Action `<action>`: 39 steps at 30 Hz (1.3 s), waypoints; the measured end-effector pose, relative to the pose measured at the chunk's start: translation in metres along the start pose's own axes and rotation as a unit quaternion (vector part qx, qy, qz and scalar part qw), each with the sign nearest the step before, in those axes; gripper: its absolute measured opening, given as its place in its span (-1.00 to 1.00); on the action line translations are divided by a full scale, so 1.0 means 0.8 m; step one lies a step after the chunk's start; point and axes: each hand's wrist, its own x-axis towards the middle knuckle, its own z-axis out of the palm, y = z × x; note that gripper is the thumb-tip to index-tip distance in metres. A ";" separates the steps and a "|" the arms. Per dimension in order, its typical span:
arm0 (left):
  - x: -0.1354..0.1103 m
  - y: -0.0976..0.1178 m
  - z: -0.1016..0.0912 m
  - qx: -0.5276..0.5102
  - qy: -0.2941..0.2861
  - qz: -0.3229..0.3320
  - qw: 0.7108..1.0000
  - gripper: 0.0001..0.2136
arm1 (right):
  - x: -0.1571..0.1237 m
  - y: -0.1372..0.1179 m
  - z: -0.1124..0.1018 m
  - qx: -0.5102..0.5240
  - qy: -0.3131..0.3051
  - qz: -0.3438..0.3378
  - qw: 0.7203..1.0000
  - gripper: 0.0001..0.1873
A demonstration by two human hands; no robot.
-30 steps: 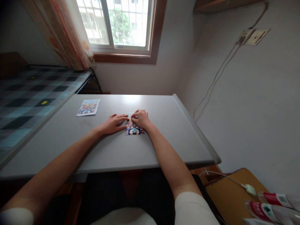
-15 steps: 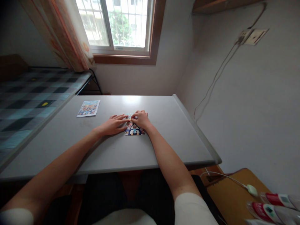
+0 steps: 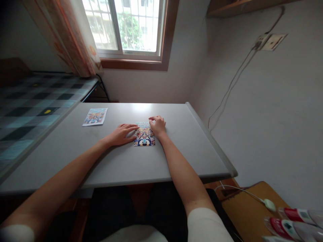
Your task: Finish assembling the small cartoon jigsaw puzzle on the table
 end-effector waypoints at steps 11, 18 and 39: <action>-0.002 0.004 0.002 0.023 -0.048 -0.020 0.998 -0.28 | 0.003 0.014 0.001 -0.001 0.035 0.091 0.995 -0.73; -0.002 0.004 0.003 0.036 -0.060 -0.041 0.997 -0.23 | 0.003 0.014 0.004 -0.029 0.020 0.092 0.995 -0.72; -0.001 0.000 0.006 0.042 0.001 -0.029 0.999 -0.43 | 0.001 0.012 0.001 -0.049 0.006 0.090 0.995 -0.72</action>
